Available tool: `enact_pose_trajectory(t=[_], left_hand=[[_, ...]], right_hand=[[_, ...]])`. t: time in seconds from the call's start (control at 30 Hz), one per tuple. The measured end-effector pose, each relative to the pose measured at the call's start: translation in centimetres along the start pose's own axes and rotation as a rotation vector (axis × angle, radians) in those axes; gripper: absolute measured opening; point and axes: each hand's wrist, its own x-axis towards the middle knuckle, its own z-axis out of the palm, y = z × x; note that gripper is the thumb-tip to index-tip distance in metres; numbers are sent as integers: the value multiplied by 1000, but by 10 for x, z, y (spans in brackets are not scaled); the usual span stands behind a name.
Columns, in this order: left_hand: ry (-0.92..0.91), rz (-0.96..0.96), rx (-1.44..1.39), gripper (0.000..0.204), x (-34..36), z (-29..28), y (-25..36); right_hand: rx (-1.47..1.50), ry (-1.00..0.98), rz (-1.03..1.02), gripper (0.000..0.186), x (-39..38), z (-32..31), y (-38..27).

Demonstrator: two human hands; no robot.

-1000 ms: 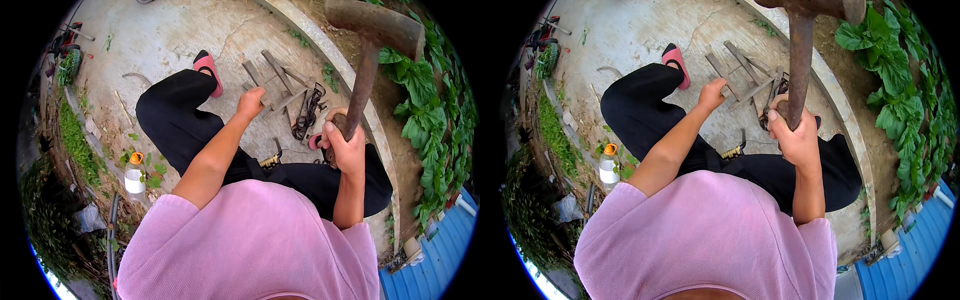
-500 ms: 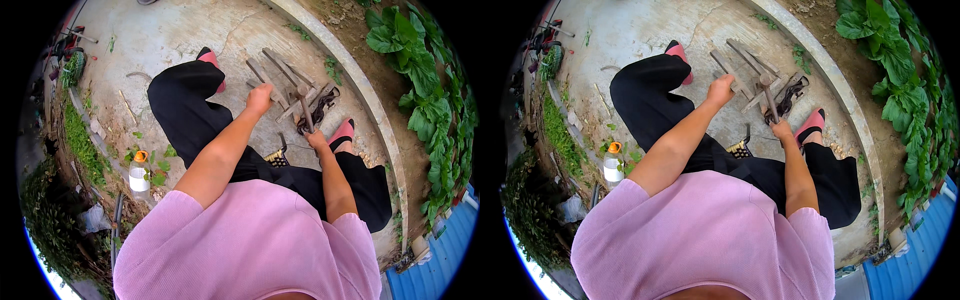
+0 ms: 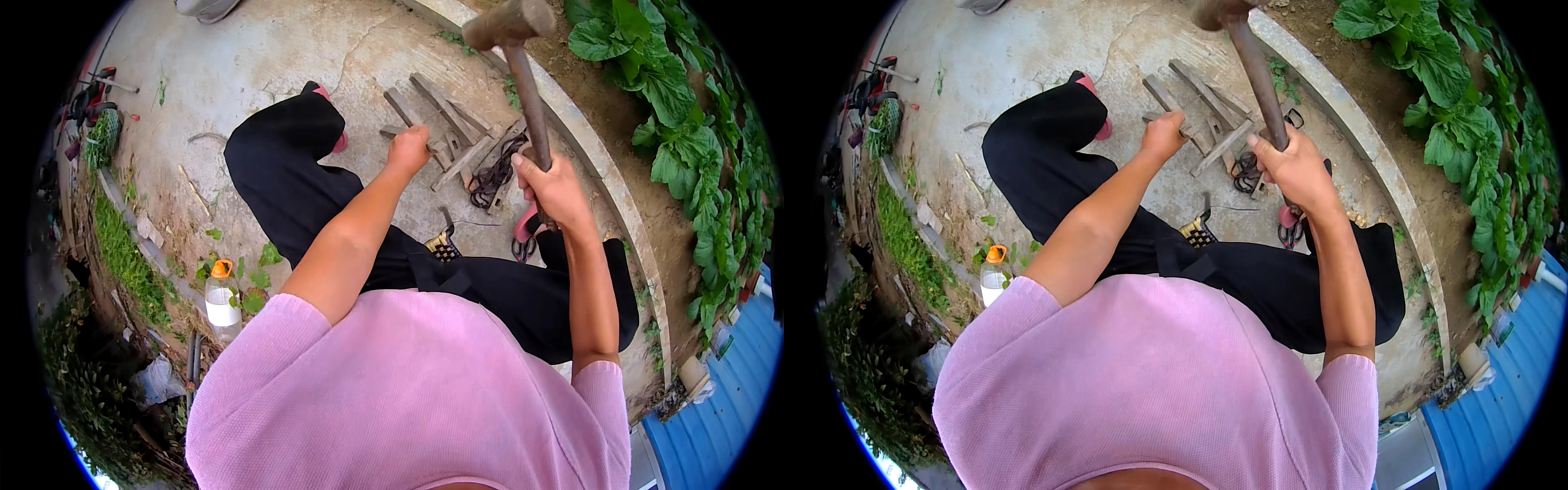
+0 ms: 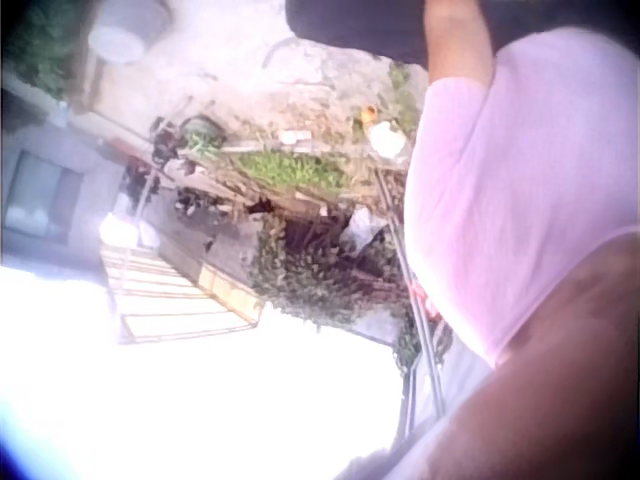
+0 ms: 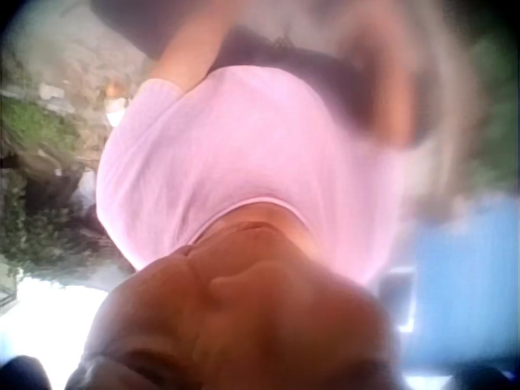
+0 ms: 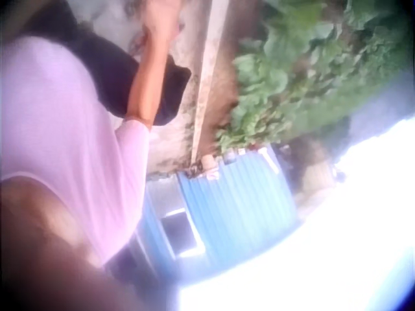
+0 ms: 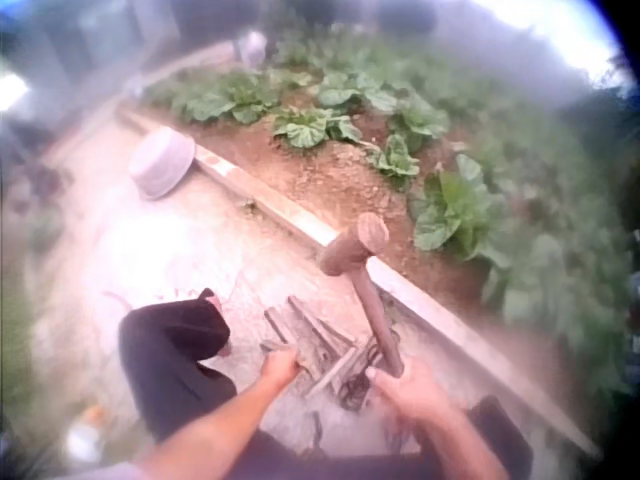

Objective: The person retrieves a hammer from a storage area and then sits on the ground to work on a small wooden object. They repeatedly strike the object with the hammer, adjusting its position between strikes.

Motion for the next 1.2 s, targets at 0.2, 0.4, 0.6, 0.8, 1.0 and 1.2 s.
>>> enact_pose_trajectory(t=[0.2, 0.4, 0.6, 0.8, 1.0, 1.2], left_hand=[[-59, 20, 20, 26, -3, -7, 3], [-150, 44, 109, 24, 6, -16, 5], [-131, -28, 79, 28, 21, -25, 14], [-114, -25, 86, 30, 22, -16, 3], [-110, -4, 70, 28, 22, -15, -4], [-146, -8, 52, 28, 22, -25, 5]], right_hand=[[109, -19, -128, 15, 34, 40, 65], [-632, -222, 586, 29, 44, 35, 190], [-320, -51, 592, 25, 41, 31, 170], [45, -36, 287, 18, 25, 14, 73], [100, -6, -49, 22, 18, 9, 5], [-276, 24, 267, 24, 47, 44, 182]])
